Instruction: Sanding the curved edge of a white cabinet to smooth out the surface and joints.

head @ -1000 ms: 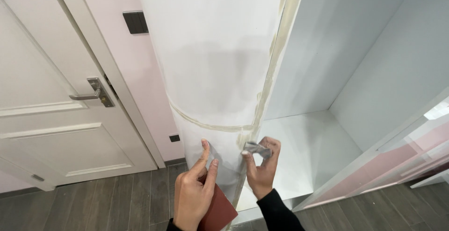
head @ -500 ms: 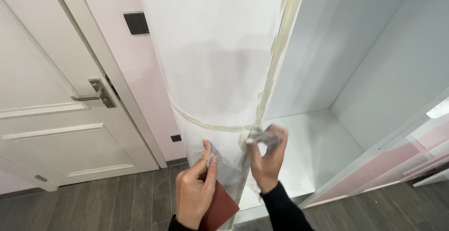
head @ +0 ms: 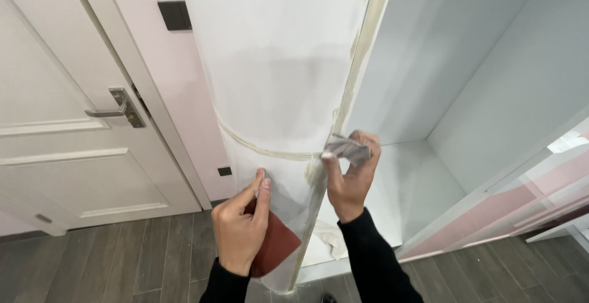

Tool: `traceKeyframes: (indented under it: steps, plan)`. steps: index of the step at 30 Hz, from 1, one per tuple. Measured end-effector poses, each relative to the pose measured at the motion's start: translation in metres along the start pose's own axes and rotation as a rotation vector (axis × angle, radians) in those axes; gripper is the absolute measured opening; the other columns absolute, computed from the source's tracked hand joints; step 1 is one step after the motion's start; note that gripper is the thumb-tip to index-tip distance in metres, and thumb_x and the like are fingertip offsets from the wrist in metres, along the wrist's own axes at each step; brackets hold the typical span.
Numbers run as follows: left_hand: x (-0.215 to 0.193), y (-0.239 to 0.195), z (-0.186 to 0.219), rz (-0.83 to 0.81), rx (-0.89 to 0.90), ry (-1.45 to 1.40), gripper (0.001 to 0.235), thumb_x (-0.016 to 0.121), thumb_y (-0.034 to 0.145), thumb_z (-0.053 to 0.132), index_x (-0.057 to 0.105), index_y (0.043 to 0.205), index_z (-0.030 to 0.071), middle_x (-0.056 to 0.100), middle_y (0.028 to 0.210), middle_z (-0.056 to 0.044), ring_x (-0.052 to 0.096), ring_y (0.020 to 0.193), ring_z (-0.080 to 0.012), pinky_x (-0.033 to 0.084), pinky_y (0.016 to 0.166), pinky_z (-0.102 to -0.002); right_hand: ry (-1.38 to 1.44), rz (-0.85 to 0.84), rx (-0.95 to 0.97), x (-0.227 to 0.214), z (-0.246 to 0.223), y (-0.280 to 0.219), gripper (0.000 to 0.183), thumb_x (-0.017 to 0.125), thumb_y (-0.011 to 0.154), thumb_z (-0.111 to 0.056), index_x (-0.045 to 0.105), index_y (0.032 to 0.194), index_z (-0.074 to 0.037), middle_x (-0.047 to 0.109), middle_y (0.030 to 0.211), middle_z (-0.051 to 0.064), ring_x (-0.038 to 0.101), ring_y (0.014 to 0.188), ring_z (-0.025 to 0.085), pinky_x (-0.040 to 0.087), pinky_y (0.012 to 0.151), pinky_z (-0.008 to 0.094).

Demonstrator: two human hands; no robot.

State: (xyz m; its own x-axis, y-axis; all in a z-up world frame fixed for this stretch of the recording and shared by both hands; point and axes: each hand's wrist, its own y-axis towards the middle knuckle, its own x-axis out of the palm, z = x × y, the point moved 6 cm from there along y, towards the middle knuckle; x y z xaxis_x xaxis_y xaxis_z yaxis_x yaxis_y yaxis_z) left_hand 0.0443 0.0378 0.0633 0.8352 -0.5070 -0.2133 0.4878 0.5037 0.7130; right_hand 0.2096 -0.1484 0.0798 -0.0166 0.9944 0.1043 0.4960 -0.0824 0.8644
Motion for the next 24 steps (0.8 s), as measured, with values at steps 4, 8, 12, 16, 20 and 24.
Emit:
traceKeyframes:
  steps: [4,8,12,16,20,24]
  plan:
    - [-0.001,0.004,0.004,0.078,0.050,0.056,0.032,0.081,0.112,0.024,0.088,0.137,0.006,0.066,0.057,0.009,0.031,0.050,-0.0064,0.036,0.046,-0.028,-0.055,-0.049,0.028,-0.016,0.026,-0.046,0.057,0.078,0.114,-0.039,0.045,0.148,-0.008,0.061,0.122,0.008,0.061,0.127,0.026,0.052,0.123,0.047]
    - [0.001,0.004,-0.002,0.089,0.052,0.106,0.054,0.079,0.117,0.028,0.070,0.166,0.007,0.031,0.064,0.007,0.029,0.056,-0.0089,0.039,0.054,-0.028,-0.007,-0.102,0.226,-0.021,0.045,-0.081,0.048,0.086,0.106,-0.016,0.050,0.137,-0.010,0.053,0.134,0.012,0.076,0.110,0.027,0.063,0.115,0.049]
    - [0.013,0.001,-0.004,0.056,0.017,0.050,0.057,0.079,0.117,0.026,0.067,0.169,0.007,0.027,0.064,0.007,0.027,0.058,-0.0093,0.038,0.055,-0.028,0.009,-0.097,0.073,-0.008,0.001,-0.017,0.041,0.083,0.111,-0.025,0.048,0.126,-0.011,0.045,0.121,0.006,0.057,0.105,0.020,0.070,0.112,0.052]
    - [0.014,-0.001,-0.002,0.032,0.041,0.079,0.060,0.079,0.117,0.027,0.063,0.171,0.005,0.027,0.067,0.006,0.027,0.058,-0.0093,0.039,0.054,-0.027,-0.065,-0.083,0.132,-0.014,0.029,-0.061,0.056,0.083,0.111,-0.036,0.049,0.146,-0.008,0.051,0.139,0.010,0.058,0.131,0.027,0.053,0.115,0.042]
    - [0.011,-0.003,-0.009,-0.026,0.007,0.088,0.064,0.077,0.117,0.028,0.058,0.176,0.013,0.028,0.064,0.007,0.027,0.057,-0.0095,0.044,0.056,-0.027,0.039,-0.094,0.244,-0.011,0.045,-0.096,0.039,0.082,0.108,-0.012,0.051,0.131,-0.012,0.045,0.132,0.008,0.064,0.116,0.021,0.067,0.120,0.054]
    - [0.013,-0.001,-0.006,-0.051,0.012,0.102,0.066,0.077,0.118,0.028,0.055,0.178,0.012,0.026,0.064,0.007,0.026,0.058,-0.0100,0.043,0.056,-0.028,0.060,-0.038,0.012,0.003,0.010,-0.029,0.049,0.081,0.112,-0.017,0.041,0.141,-0.017,0.052,0.120,0.008,0.050,0.127,0.026,0.072,0.110,0.058]
